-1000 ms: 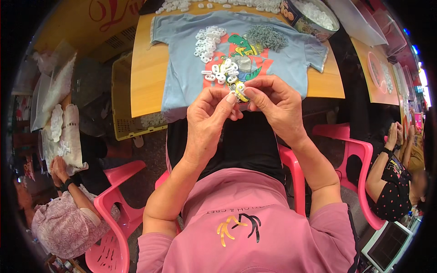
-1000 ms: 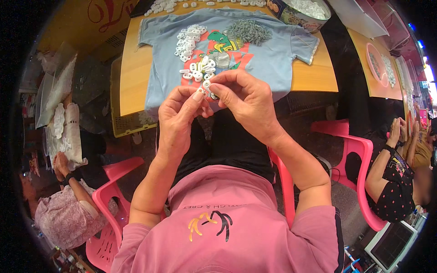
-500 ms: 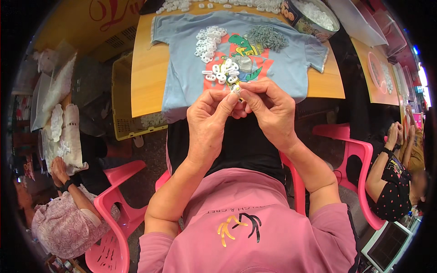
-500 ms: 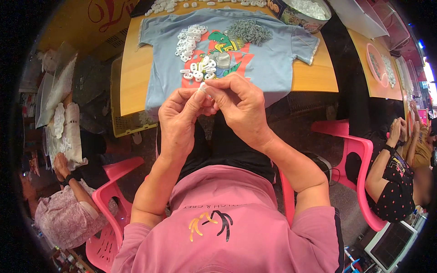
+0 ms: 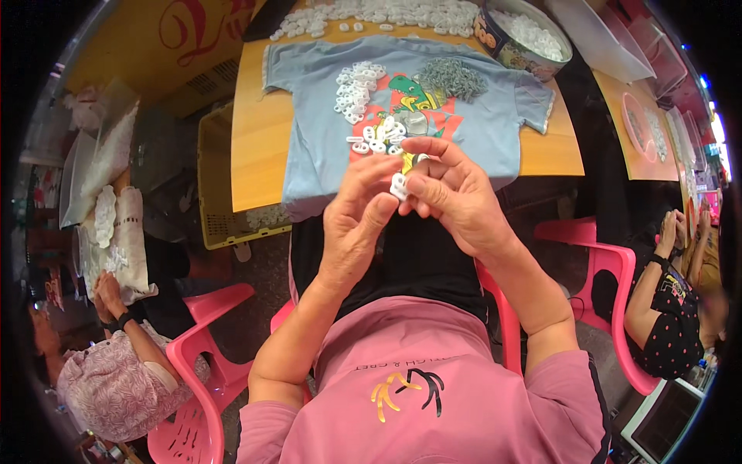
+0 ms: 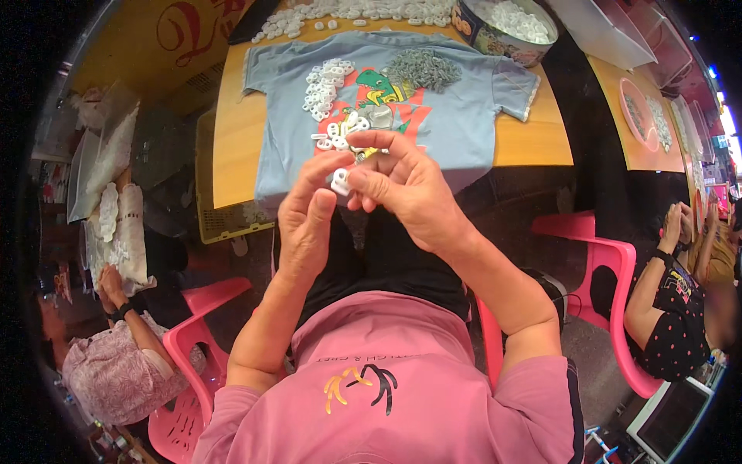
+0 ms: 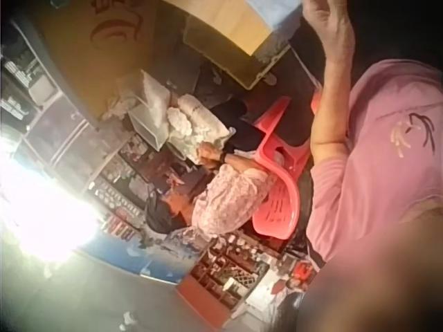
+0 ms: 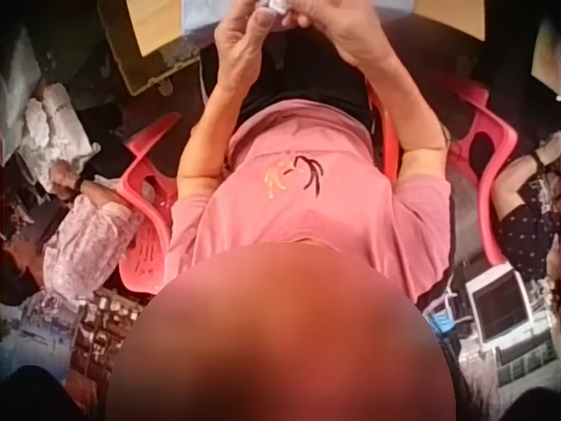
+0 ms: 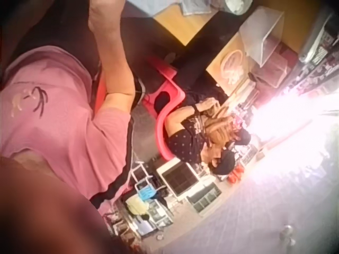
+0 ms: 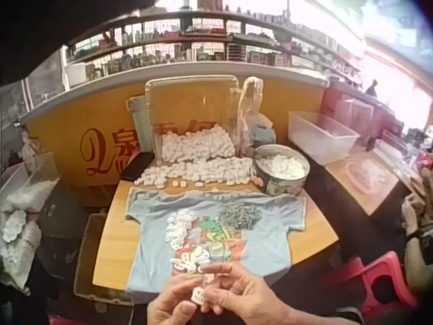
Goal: The person is arranging small decorative plastic pieces on a t-shirt.
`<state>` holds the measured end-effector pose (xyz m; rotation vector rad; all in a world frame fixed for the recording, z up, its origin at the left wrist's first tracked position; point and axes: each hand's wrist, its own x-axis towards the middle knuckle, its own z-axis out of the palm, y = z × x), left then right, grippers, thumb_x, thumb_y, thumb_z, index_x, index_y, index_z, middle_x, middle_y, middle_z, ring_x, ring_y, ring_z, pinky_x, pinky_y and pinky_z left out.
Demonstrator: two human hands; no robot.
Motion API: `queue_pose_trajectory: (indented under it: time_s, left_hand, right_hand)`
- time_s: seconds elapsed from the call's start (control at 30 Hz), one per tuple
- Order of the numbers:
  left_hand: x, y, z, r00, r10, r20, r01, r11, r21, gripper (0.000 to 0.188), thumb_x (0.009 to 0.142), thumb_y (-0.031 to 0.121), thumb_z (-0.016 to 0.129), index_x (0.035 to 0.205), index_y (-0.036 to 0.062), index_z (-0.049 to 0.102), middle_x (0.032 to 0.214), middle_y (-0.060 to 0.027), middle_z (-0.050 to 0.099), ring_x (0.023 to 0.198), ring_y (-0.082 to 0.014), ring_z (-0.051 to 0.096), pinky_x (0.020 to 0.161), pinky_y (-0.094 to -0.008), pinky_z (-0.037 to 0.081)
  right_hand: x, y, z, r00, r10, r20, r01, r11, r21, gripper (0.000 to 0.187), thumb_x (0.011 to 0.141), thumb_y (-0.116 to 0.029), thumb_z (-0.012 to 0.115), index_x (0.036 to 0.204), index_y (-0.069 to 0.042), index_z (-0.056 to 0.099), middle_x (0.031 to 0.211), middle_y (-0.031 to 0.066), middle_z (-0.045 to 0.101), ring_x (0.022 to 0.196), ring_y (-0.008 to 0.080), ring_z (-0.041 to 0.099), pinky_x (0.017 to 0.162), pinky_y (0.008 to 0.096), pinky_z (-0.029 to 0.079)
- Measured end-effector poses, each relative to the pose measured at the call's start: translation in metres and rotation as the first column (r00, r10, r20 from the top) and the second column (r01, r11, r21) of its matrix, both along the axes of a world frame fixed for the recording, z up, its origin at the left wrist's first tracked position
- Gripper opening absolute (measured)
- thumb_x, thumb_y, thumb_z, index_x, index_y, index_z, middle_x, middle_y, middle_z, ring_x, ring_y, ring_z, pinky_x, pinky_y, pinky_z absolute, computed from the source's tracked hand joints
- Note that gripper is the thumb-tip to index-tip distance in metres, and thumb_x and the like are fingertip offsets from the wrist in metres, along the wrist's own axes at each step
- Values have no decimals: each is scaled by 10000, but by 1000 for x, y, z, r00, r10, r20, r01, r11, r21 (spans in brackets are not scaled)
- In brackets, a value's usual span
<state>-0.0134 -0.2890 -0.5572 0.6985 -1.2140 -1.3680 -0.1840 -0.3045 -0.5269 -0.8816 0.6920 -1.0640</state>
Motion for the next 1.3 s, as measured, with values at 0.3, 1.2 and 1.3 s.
queue_pose_trajectory:
  time_s: [0.3, 1.2, 1.3]
  left_hand:
    - [-2, 9, 0, 992, -7, -123, -4, 995, -96, 354, 991, 305, 554, 1147, -4, 628, 1227, -130, 584, 1206, -237, 524, 979, -330, 435]
    - [225, -76, -36, 446, 717, 535, -705, 650, -283, 465, 952, 192, 634, 1344, -15, 490, 1153, -54, 566, 1041, -149, 557, 913, -263, 445]
    - [211, -71, -33, 318, 730, 605, -733, 594, -332, 507, 941, 178, 644, 1376, -8, 460, 1310, -98, 504, 1182, -205, 510, 996, -305, 412]
  right_hand:
    - [22, 15, 6, 988, 52, 142, -69, 991, 114, 688, 914, -65, 660, 1477, -73, 263, 941, 41, 612, 725, 71, 548, 620, 184, 452]
    - [-29, -44, -14, 717, -365, -594, 47, 875, -482, 198, 945, -82, 604, 1096, 35, 659, 945, 44, 670, 781, 81, 590, 695, 226, 491]
    - [-36, -52, -17, 601, -454, -658, 3, 824, -566, 181, 929, -81, 621, 1073, 16, 673, 860, 42, 656, 749, 78, 579, 652, 236, 472]
